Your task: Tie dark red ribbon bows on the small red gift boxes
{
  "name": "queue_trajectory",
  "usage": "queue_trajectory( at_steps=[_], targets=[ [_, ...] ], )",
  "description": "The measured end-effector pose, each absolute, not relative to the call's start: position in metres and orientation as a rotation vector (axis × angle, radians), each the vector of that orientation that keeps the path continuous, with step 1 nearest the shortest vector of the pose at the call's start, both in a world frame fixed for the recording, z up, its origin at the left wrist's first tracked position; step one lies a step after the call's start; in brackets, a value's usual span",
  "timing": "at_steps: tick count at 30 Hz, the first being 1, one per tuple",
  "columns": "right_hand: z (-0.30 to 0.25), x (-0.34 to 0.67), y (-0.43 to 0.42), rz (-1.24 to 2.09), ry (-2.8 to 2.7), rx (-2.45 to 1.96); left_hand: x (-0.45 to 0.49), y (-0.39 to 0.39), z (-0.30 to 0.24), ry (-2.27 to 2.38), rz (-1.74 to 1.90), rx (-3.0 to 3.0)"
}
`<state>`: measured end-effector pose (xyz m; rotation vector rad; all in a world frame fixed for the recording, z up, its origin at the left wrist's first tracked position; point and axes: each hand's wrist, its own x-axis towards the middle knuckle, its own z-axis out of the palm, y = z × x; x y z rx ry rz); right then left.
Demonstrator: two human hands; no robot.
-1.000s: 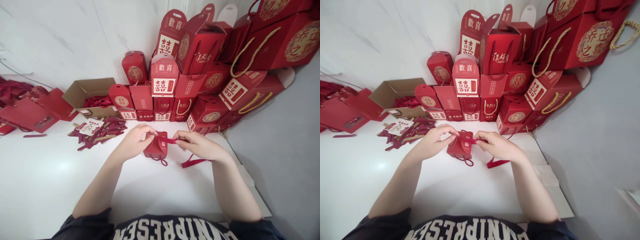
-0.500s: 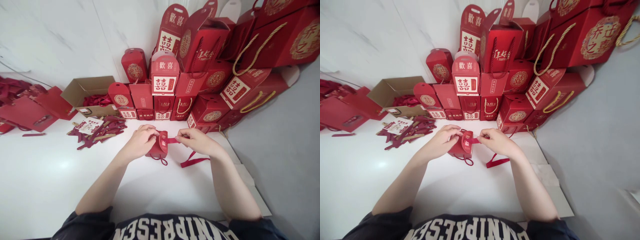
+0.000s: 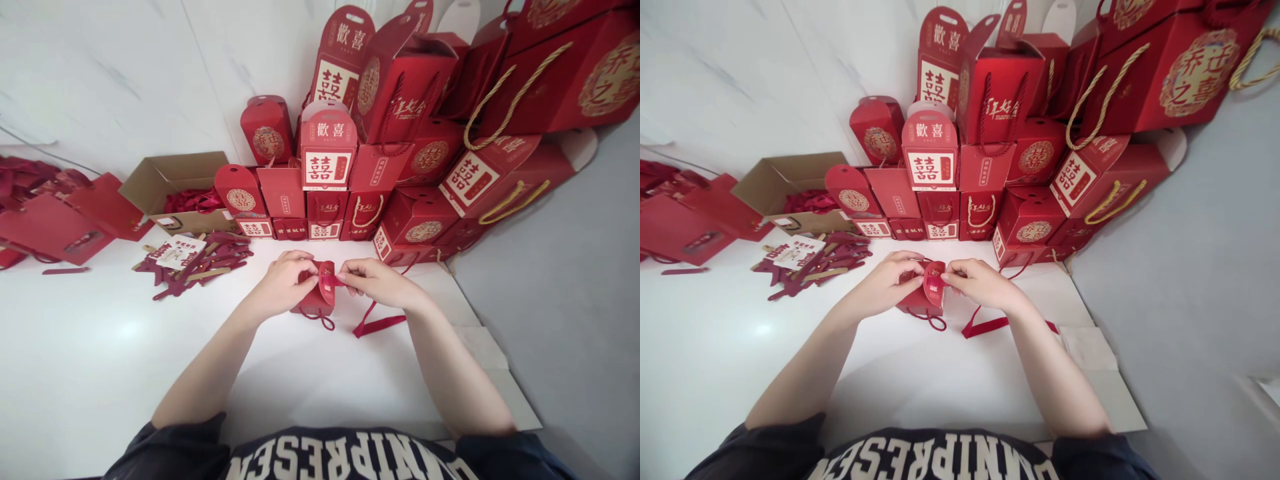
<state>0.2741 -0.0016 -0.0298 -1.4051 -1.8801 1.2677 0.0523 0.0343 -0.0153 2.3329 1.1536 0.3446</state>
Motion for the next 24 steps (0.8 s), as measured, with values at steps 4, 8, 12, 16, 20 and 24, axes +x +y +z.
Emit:
queue_trajectory(
  at_steps=[4,8,12,16,20,24],
  targets=[
    [-0.033,0.269,-0.001,1.116,-1.882,-1.362,0.050,0.034,-0.006,1.154,0.450,2.274],
    [-0.031,0.258,-0.002,0.867,-1.815,-1.159,0.045,0.029,0.010,1.123,0.599,2.292],
    [-0.033,0.247,-0.001,1.078,-1.793,-0.999,0.041,0.020,0.021,1.129,0.533,2.405],
    [-0.031,0.240,0.004,1.108,-1.597,-0.944,0.035,0.016,0.016,1.372,0.207,2.419],
    [-0.024,0.231,0.009,1.115,-1.498,-0.962,0.031,0.023,0.011,1.401,0.167,2.196],
    [-0.027,0.218,0.015,1.145,-1.594,-1.131,0.025,0.032,0.017,1.358,0.155,2.017]
  ],
)
